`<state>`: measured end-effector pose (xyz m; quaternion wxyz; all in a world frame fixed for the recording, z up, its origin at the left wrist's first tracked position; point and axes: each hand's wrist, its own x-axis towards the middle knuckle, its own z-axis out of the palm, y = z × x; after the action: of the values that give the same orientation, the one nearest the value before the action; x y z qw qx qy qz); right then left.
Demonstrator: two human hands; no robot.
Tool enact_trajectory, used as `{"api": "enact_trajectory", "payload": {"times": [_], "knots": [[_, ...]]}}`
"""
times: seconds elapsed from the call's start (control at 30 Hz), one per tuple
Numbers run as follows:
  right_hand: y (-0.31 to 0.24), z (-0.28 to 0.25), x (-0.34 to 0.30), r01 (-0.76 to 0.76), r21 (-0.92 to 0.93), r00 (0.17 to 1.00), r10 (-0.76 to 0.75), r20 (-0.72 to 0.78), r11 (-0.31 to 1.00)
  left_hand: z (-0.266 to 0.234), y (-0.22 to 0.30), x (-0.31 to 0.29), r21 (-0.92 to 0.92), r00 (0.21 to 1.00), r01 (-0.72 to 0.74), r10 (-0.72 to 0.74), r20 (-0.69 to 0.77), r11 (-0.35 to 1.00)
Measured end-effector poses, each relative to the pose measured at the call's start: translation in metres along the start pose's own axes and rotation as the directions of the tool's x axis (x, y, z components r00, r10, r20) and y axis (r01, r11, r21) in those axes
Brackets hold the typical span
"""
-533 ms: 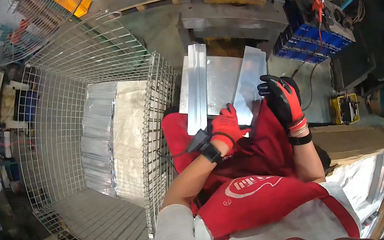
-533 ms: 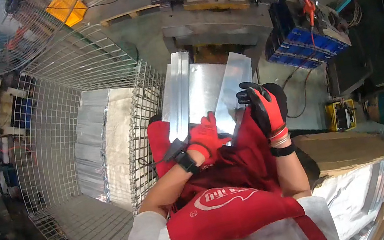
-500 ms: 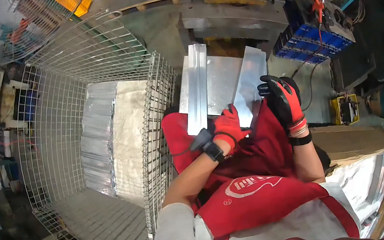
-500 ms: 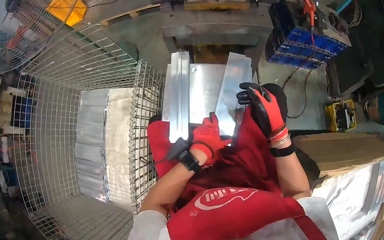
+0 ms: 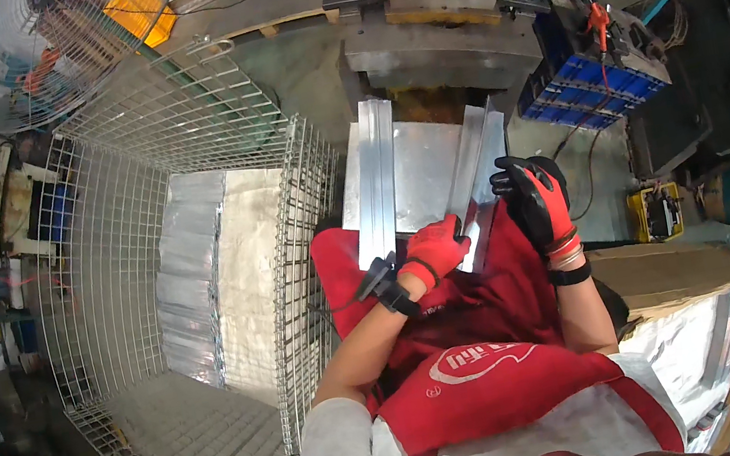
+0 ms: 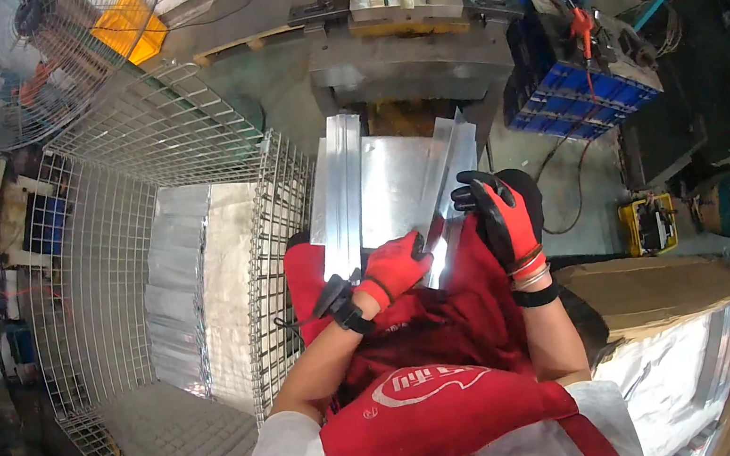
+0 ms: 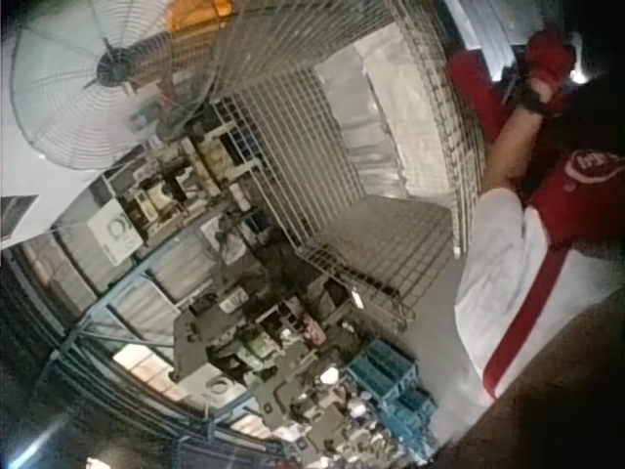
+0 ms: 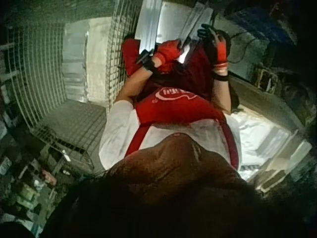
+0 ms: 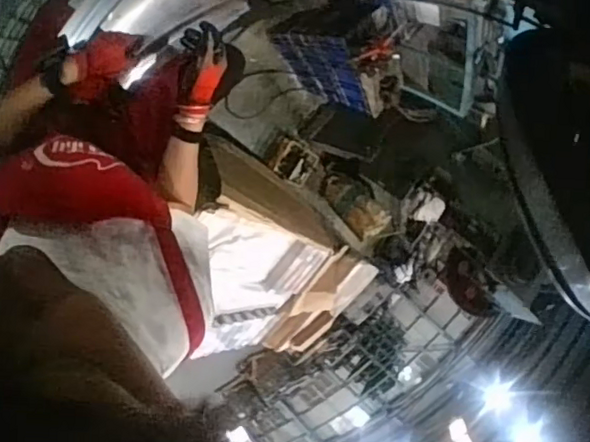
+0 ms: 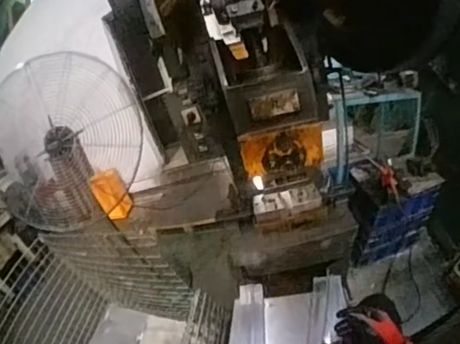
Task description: Using a press machine to form or bend aluminum metal strips.
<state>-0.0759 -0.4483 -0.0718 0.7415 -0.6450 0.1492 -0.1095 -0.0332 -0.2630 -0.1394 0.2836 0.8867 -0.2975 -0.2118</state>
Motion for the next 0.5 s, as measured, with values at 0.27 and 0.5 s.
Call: {"api": "enact_trajectory", "payload": {"times": [0.27, 0.5], "knots": [[-0.003, 0.0, -0.002, 0.426, -0.746, 0.865, -0.473, 0.17, 0.511, -0.048, 0.026, -0.023, -0.981, 0.996, 0.078, 0.027, 0.084, 0.176], [-0.02, 0.033, 0.041, 0.018, 0.211, 0.956, -0.079, 0.283, 0.977, -0.083, 0.039, -0.002, -0.948, 0.997, -0.011, 0.081, 0.016, 0.318]]}}
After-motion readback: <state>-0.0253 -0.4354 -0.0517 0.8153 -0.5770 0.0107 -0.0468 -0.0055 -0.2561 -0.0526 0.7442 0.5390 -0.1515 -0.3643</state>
